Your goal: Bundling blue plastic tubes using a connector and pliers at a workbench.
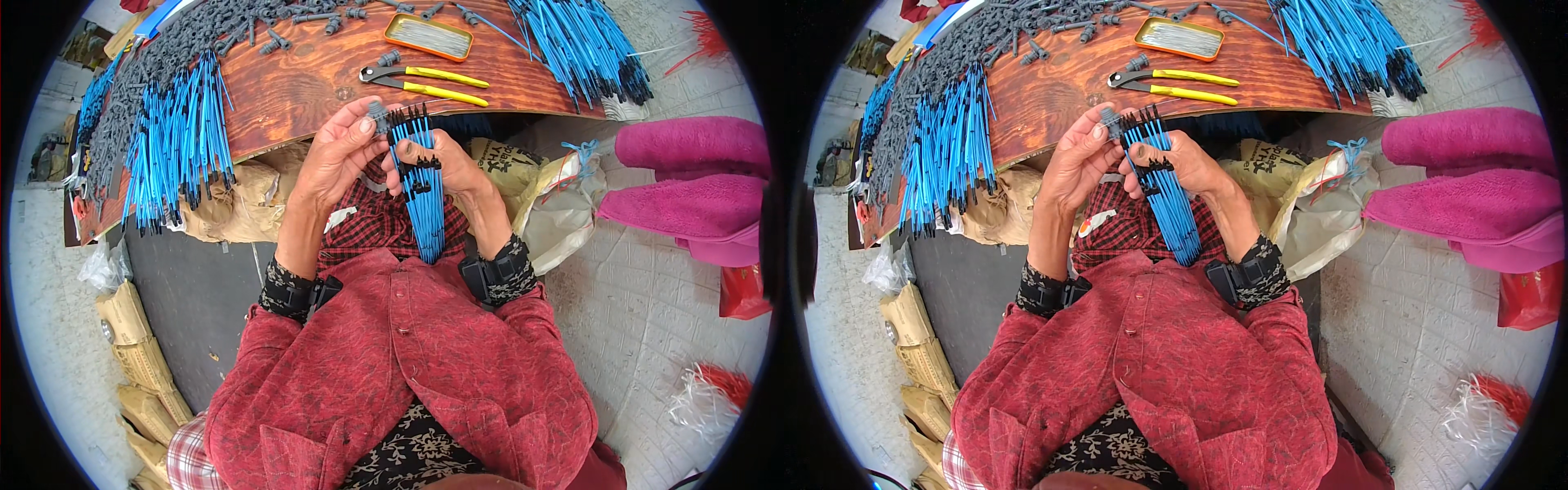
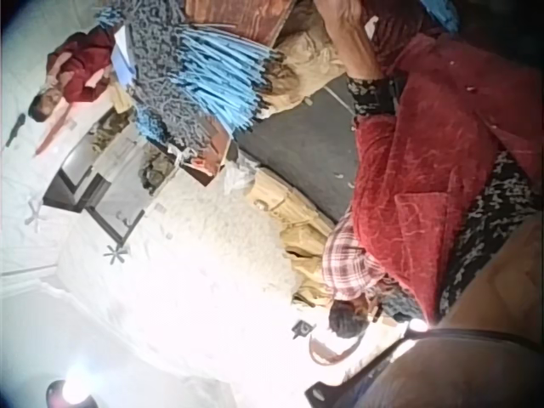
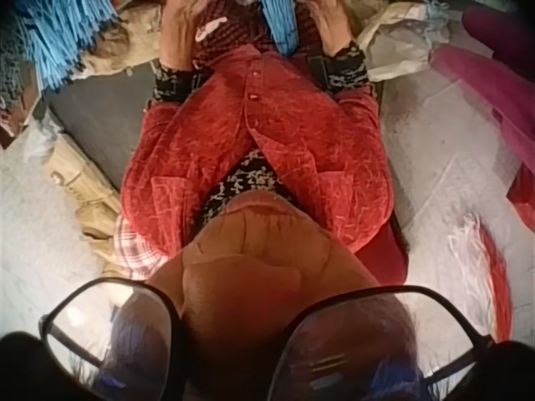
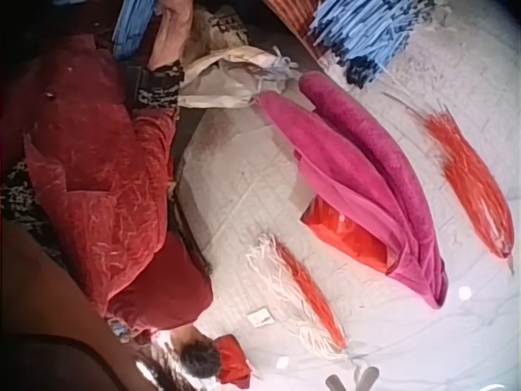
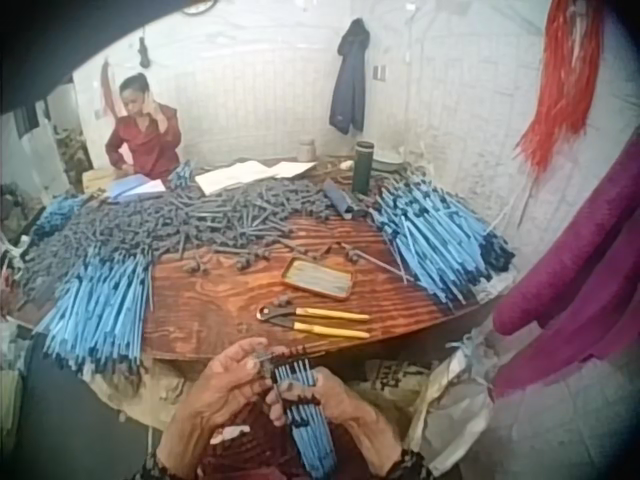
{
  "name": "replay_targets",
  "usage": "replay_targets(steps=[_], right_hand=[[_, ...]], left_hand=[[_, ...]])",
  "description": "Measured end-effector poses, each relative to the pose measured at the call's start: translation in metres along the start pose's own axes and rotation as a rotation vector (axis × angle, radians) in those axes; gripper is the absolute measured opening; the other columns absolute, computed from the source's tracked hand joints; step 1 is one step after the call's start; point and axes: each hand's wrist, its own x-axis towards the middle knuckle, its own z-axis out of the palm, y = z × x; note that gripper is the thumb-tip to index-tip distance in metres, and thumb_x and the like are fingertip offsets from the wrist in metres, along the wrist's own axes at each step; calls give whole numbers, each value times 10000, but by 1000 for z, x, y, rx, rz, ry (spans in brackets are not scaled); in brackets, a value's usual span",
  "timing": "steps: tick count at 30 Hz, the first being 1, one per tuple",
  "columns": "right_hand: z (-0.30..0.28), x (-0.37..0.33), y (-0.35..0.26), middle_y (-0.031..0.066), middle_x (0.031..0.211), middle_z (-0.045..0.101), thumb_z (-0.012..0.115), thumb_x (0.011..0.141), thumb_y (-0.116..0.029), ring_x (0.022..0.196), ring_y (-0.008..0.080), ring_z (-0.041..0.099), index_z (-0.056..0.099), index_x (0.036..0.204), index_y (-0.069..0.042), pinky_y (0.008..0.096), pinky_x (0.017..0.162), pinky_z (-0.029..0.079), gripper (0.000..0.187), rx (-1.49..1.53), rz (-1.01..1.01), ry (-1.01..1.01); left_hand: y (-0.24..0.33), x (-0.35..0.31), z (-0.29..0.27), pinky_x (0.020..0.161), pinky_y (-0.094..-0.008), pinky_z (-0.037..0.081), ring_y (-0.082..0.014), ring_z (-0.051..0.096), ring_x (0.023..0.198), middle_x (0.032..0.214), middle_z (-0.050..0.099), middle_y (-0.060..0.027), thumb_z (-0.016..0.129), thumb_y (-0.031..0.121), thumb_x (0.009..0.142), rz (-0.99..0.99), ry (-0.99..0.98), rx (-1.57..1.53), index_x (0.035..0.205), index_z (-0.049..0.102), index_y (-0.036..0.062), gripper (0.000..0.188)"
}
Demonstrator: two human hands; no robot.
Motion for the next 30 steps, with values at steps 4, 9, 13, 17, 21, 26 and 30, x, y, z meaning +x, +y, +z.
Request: replay_targets(steps=[4,9,13,17,21,26,30], right_hand=[[4,-3,-4,113,807,720,727,927,-422,692,192,719,691,1004,28,319,653,609,458,-3,-4,15],[5,-5,-7,111,823,720,735,920,-425,699,190,721,686,1027,31,321,656,614,471,-19,11,25],[6,-4,-5,110,829,721,737,920,-417,706,189,722,685,1034,33,325,653,616,468,-19,-11,34],[6,-5,-7,110,832,721,734,924,-406,710,190,722,687,1028,31,323,652,615,452,-20,-5,65],[5,-5,-9,105,840,721,734,928,-390,714,184,718,696,1011,21,318,655,608,421,-55,11,29],[11,-6,-12,80,874,710,733,936,-285,744,166,711,697,1009,7,313,661,607,303,-38,-4,46],[10,-5,-8,66,882,696,721,940,-243,752,163,710,688,1001,6,315,668,614,259,-37,-27,40]], left_hand=[[0,-2,4,903,-311,561,-154,655,998,1200,664,-92,662,153,981,45,-11,82,1384,530,12,447],[1,-3,8,916,-312,548,-149,652,1035,1257,658,-114,644,175,996,52,-15,139,1426,495,-25,498],[0,-7,12,912,-309,542,-142,647,1025,1295,648,-127,640,159,992,76,15,213,1472,450,-22,547],[-1,-10,15,815,-288,553,-131,652,917,1308,641,-141,646,125,975,139,-46,300,1509,397,-19,606],[1,-16,27,821,-256,529,-134,655,954,1245,653,-117,651,113,966,158,-51,364,1511,390,-32,621],[-5,-12,28,652,-242,524,-87,609,719,1147,659,-108,626,81,982,158,109,405,1523,369,-27,608],[-4,-12,33,629,-232,512,-78,603,705,1123,663,-94,633,91,983,180,126,485,1520,378,-24,606]])
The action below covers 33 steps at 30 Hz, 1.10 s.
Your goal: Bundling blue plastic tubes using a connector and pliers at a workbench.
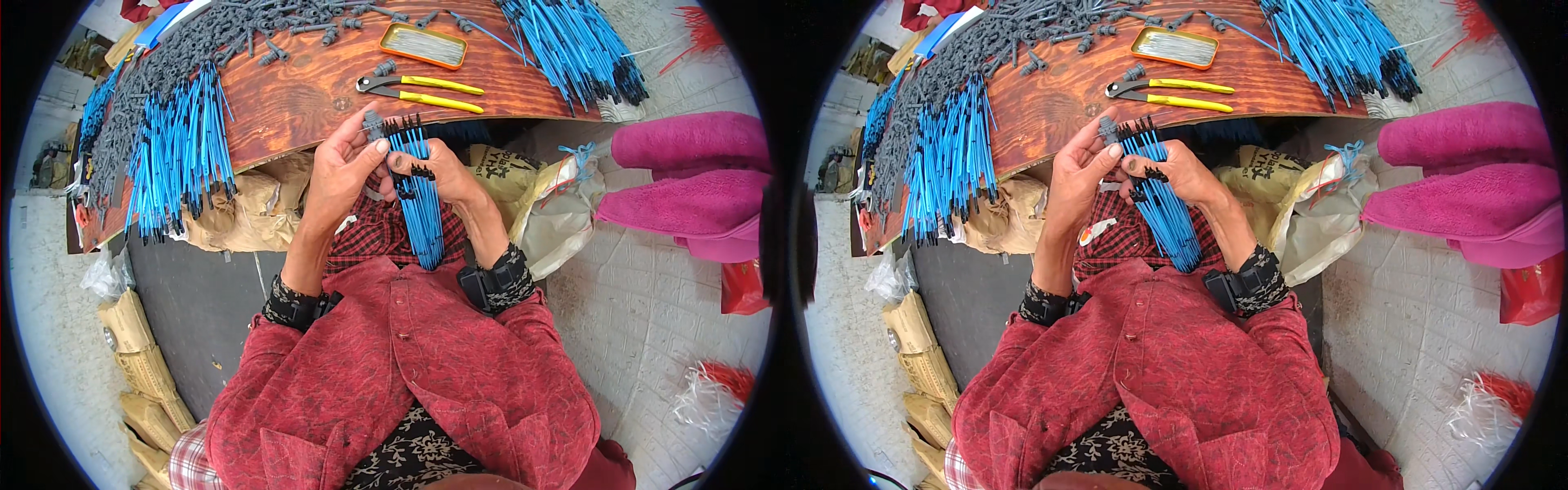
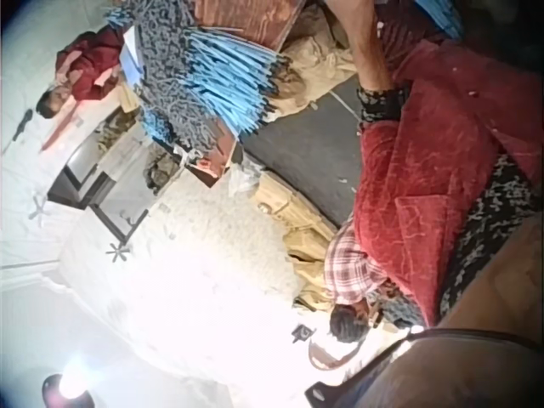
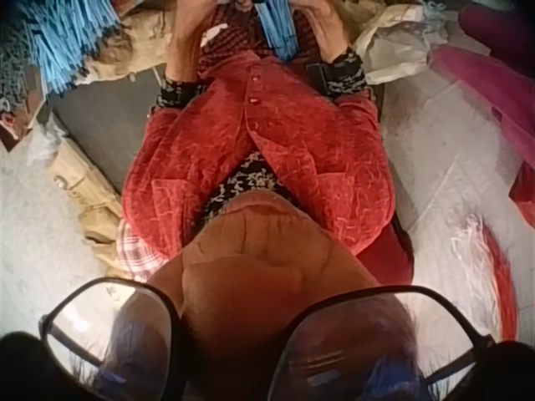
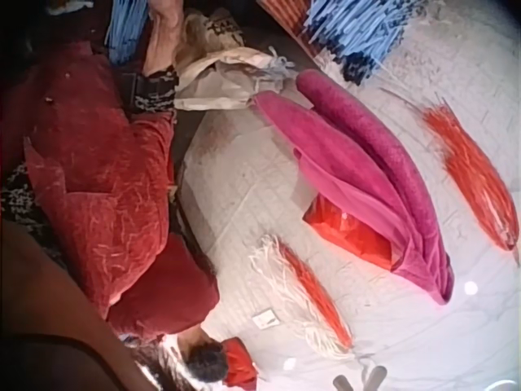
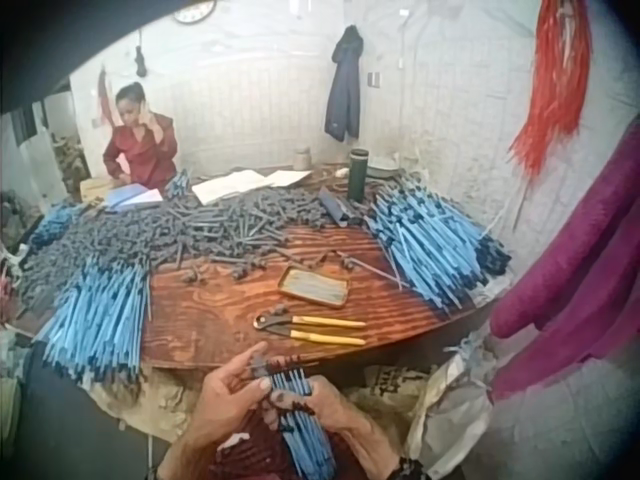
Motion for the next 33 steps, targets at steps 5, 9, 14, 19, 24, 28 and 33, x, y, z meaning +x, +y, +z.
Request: replay_targets(steps=[5,9,14,19,24,28,33], right_hand=[[1,-1,-1,52,885,680,722,934,-216,762,162,711,680,986,0,315,671,624,226,-6,-21,-13],[0,0,1,62,877,689,727,930,-212,755,167,714,686,983,4,313,669,623,226,-4,-18,1],[-1,1,1,93,857,707,729,925,-191,736,186,722,694,974,25,312,657,616,225,-4,-11,13],[-2,1,2,93,855,702,720,927,-173,732,193,721,695,962,32,316,654,612,210,30,-18,17],[-6,3,7,90,855,698,715,932,-174,727,194,718,694,960,32,317,656,611,209,41,-4,9],[-5,0,2,92,882,699,710,941,-184,758,191,718,688,1068,38,327,675,618,257,60,-21,-8],[-6,0,0,99,911,705,711,944,-188,786,192,718,658,1180,49,341,694,624,339,93,-1,-3]], left_hand=[[7,2,2,555,-219,508,-70,600,648,1005,684,-68,657,81,964,-89,13,14,1476,450,-10,560],[8,4,4,526,-221,510,-71,599,623,968,687,-63,661,76,958,-94,15,6,1452,478,-6,534],[6,5,2,546,-227,525,-73,612,659,1037,690,-74,664,82,953,-100,5,16,1448,479,-10,536],[7,6,3,563,-233,532,-79,624,694,1131,687,-95,652,76,958,-102,9,-6,1450,476,-11,529],[4,7,1,602,-234,529,-79,626,730,1155,686,-102,639,67,964,-102,7,-2,1447,478,-12,515],[6,8,-7,761,-282,544,-122,649,851,1208,664,-121,624,156,981,-72,-79,12,1472,450,-20,549],[-2,16,-32,972,-332,501,-163,636,1055,1344,608,-167,634,296,984,-94,-215,-95,1495,394,-67,671]])
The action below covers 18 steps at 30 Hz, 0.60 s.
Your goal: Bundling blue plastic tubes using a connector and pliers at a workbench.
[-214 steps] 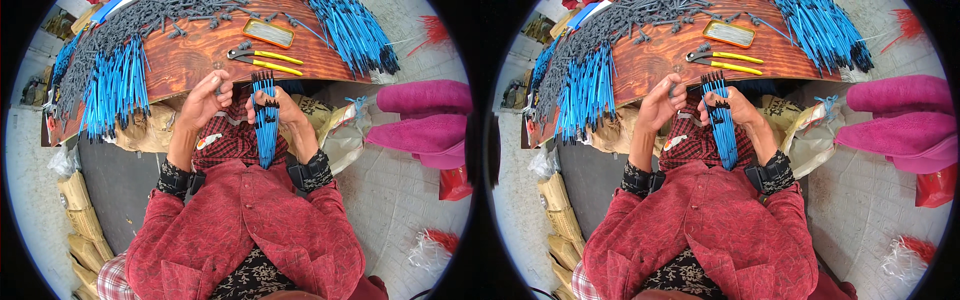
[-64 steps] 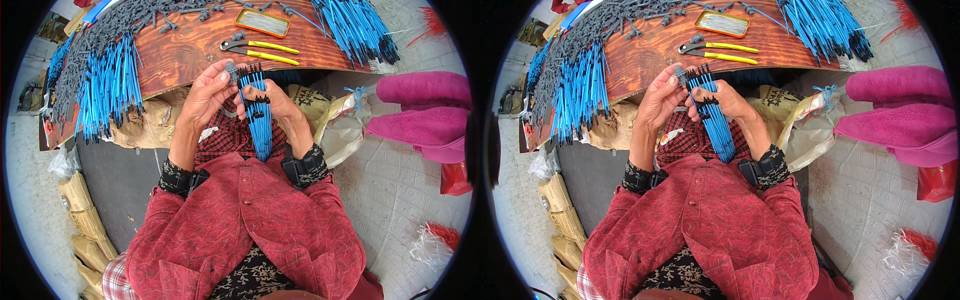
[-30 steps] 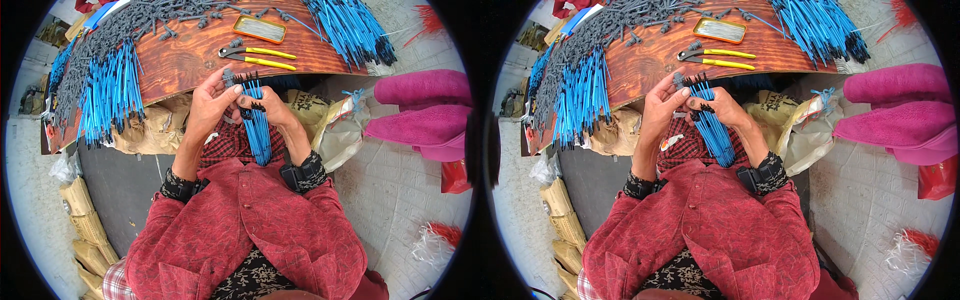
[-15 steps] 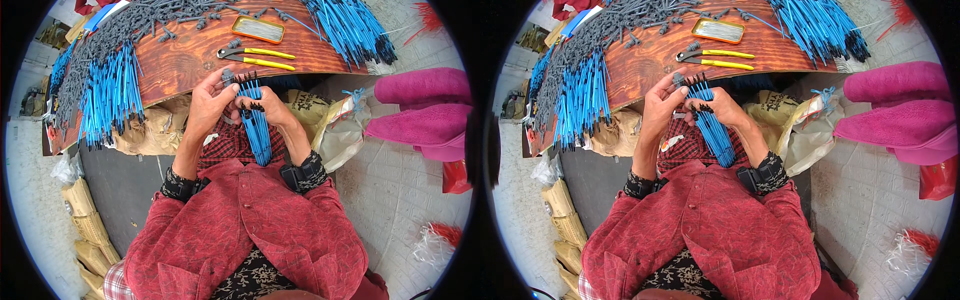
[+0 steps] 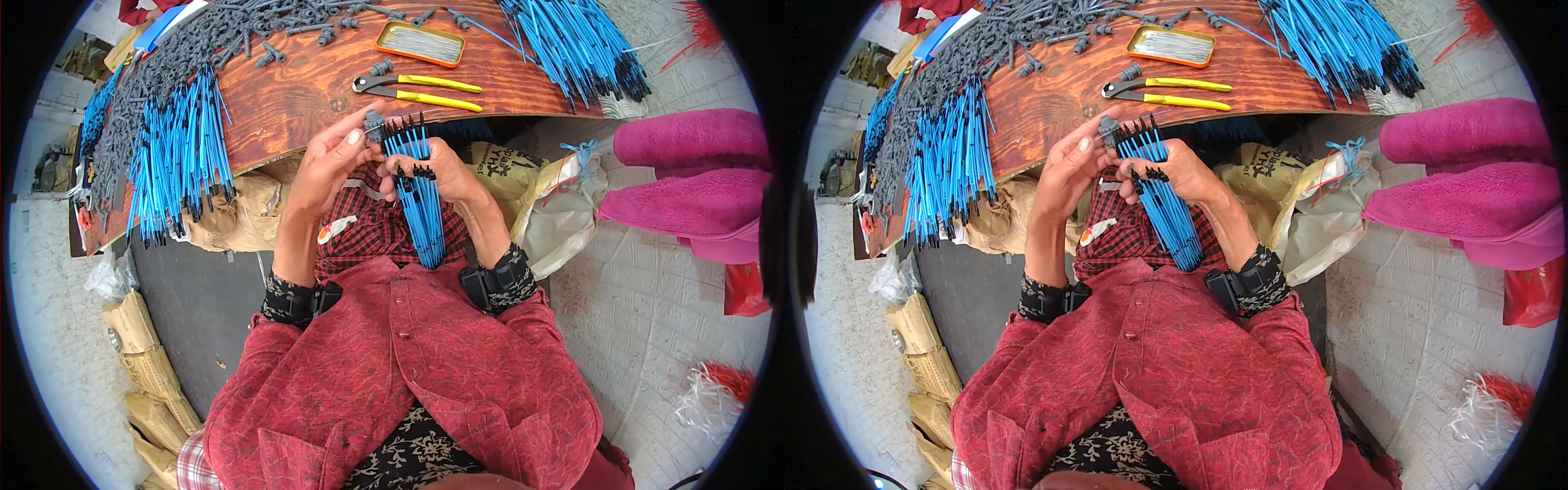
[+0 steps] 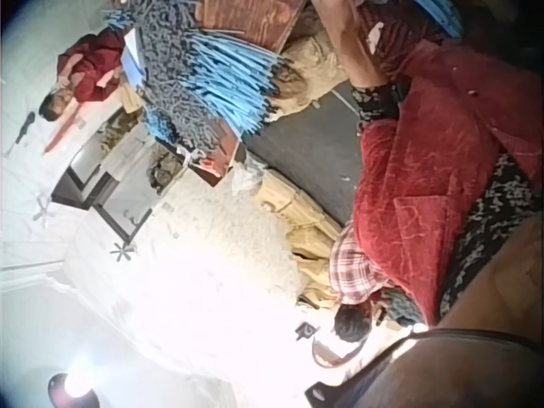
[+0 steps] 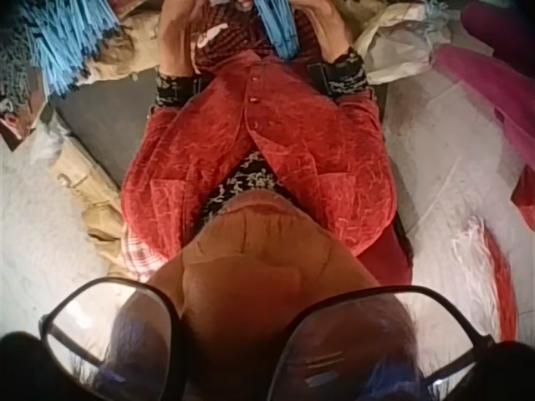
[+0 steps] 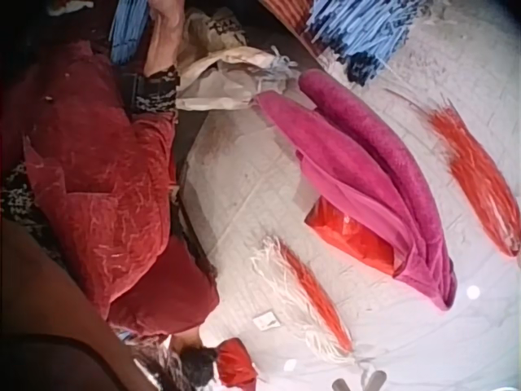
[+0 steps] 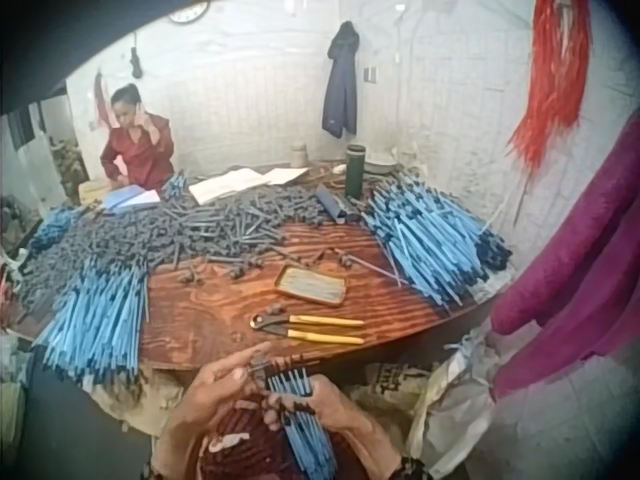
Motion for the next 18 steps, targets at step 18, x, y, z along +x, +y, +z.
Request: replay_targets(steps=[18], right_hand=[[3,1,-1,101,875,710,706,945,-157,747,190,718,674,1119,43,316,675,613,267,-31,21,-45]], left_hand=[[-1,0,1,924,-291,538,-135,659,1015,1306,636,-123,645,287,1002,-20,47,15,1472,444,-46,611]])
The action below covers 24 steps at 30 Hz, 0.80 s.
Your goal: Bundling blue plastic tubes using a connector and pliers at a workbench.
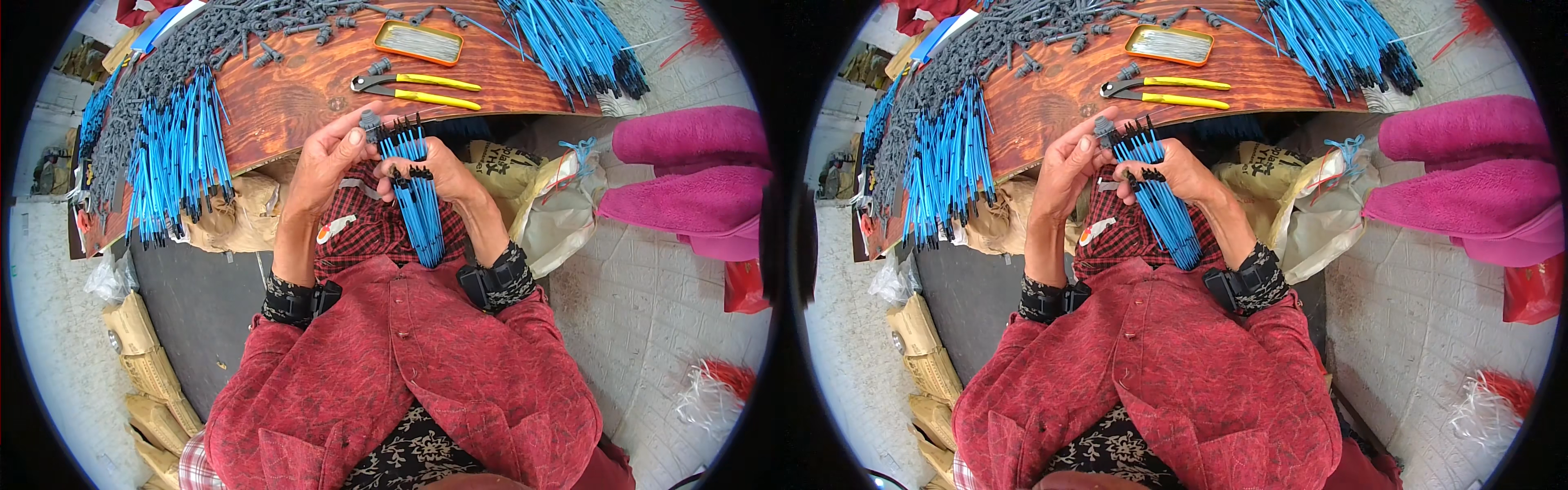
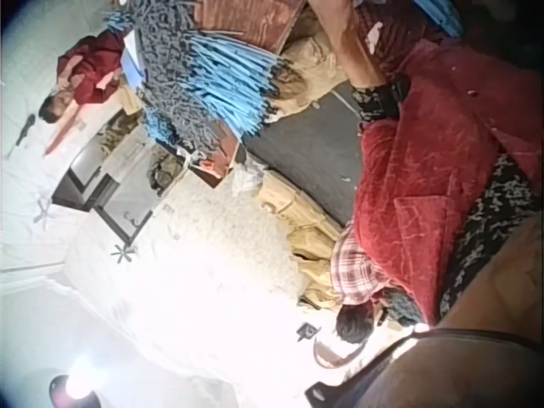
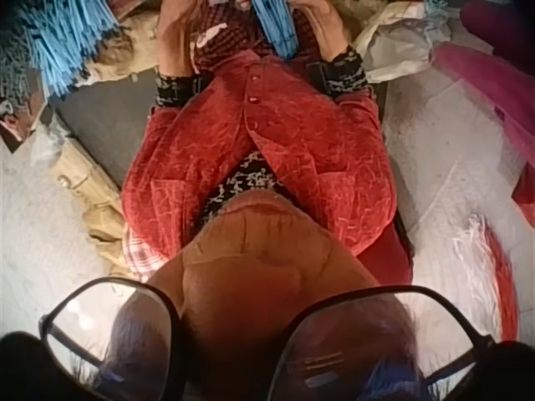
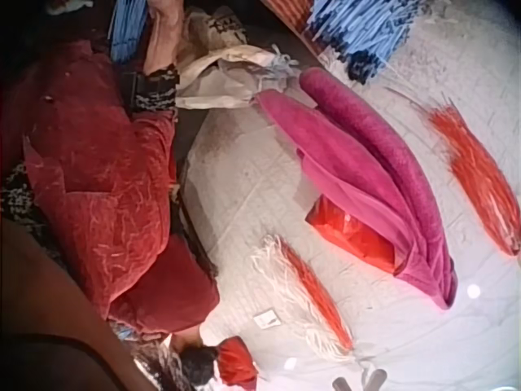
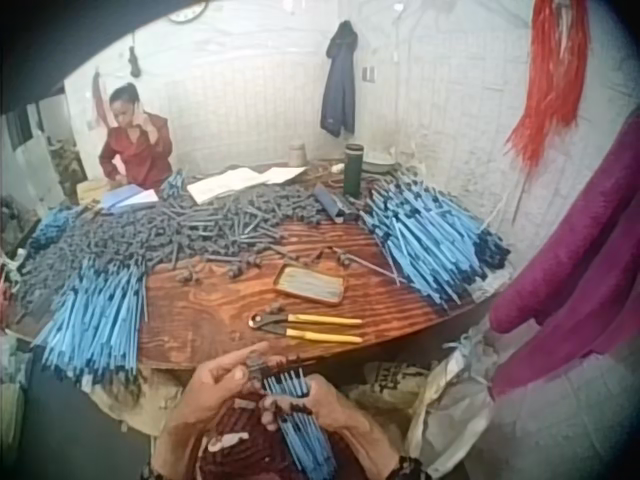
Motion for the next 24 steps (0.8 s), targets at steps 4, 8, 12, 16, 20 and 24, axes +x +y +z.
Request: replay_targets(steps=[4,8,12,16,20,24], right_hand=[[-2,2,4,113,836,711,716,939,-178,729,198,721,688,1045,39,315,666,607,243,-37,-8,53],[-1,3,6,122,808,711,721,931,-179,706,204,718,695,968,37,319,665,605,221,-49,-17,63],[-1,2,4,120,820,712,723,921,-160,705,203,713,699,961,38,319,662,600,204,-35,-23,45],[2,0,2,116,835,712,731,909,-146,707,199,706,702,954,38,317,658,595,192,-40,-43,30],[2,-1,1,117,835,712,730,908,-134,712,195,706,700,972,38,323,670,596,186,-37,-37,9],[3,-2,3,107,856,704,724,916,-124,737,204,708,694,995,37,329,676,596,181,-7,-5,-7]], left_hand=[[6,-5,17,927,-302,531,-161,661,1058,1306,638,-136,686,187,968,100,-11,43,1480,433,-41,616],[2,-5,20,911,-302,536,-155,652,1068,1295,645,-142,706,73,930,34,75,58,1478,444,-26,615],[5,-6,24,901,-298,541,-148,646,1067,1286,651,-138,695,59,935,44,89,81,1463,465,-23,582],[6,-7,26,902,-292,543,-149,647,1063,1275,655,-132,683,57,941,74,73,105,1442,488,-23,544],[7,-8,26,898,-297,551,-152,647,1063,1263,658,-127,666,48,943,81,59,107,1429,505,-13,515],[8,-9,21,888,-299,558,-152,645,1069,1256,660,-118,654,41,941,47,60,140,1415,520,-6,495]])
